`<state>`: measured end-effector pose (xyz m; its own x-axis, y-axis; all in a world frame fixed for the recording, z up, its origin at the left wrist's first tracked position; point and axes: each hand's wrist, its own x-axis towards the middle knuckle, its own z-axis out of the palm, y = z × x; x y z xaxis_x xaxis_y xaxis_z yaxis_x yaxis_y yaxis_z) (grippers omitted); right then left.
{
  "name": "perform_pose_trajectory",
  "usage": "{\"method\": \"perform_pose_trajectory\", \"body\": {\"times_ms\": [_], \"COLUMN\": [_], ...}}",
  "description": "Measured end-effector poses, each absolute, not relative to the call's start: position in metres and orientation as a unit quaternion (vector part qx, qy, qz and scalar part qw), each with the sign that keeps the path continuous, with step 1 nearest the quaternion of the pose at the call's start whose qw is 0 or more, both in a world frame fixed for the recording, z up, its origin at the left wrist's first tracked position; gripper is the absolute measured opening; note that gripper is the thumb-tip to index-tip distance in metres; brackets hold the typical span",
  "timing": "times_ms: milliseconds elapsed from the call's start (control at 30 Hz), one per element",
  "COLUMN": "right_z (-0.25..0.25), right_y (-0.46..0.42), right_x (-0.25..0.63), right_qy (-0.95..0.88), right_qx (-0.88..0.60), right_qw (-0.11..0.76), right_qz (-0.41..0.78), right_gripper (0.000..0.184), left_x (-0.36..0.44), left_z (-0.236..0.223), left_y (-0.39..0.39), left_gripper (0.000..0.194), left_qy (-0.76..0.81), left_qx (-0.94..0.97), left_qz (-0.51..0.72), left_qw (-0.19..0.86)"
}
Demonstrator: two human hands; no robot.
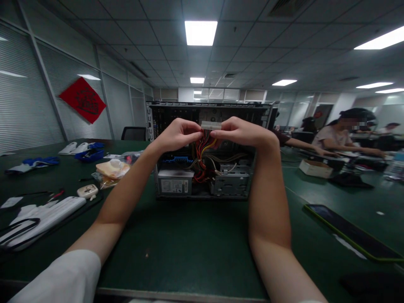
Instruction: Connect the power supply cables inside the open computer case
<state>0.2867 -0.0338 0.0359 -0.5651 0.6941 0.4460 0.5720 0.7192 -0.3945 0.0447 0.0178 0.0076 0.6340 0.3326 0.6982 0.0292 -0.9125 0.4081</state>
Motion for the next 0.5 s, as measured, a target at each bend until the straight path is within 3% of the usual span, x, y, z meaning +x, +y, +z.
{"method": "perform_pose_trajectory", "body": {"times_ms": [200,500], "right_z": [0.0354,0.0352], "right_y": [-0.0343,-0.0318], "right_x": [0.2889,0.2938], "right_qy": [-0.874,-0.875], "right_qx": [-0.370,-0.376], "right_qw": [0.302,0.290], "right_qz": [0.088,0.095], "right_gripper": [0.065,0.066], "left_x": [0.0454,0.0407], "left_z": [0.0078,0.0111], "left_y": [0.0145,0.0101], "left_gripper": [0.018,0.026], "left_qy": [0.115,0.091], "left_qx": [0.886,0.899], "left_qz": [0.415,0.366], "left_qw": [0.174,0.221]}}
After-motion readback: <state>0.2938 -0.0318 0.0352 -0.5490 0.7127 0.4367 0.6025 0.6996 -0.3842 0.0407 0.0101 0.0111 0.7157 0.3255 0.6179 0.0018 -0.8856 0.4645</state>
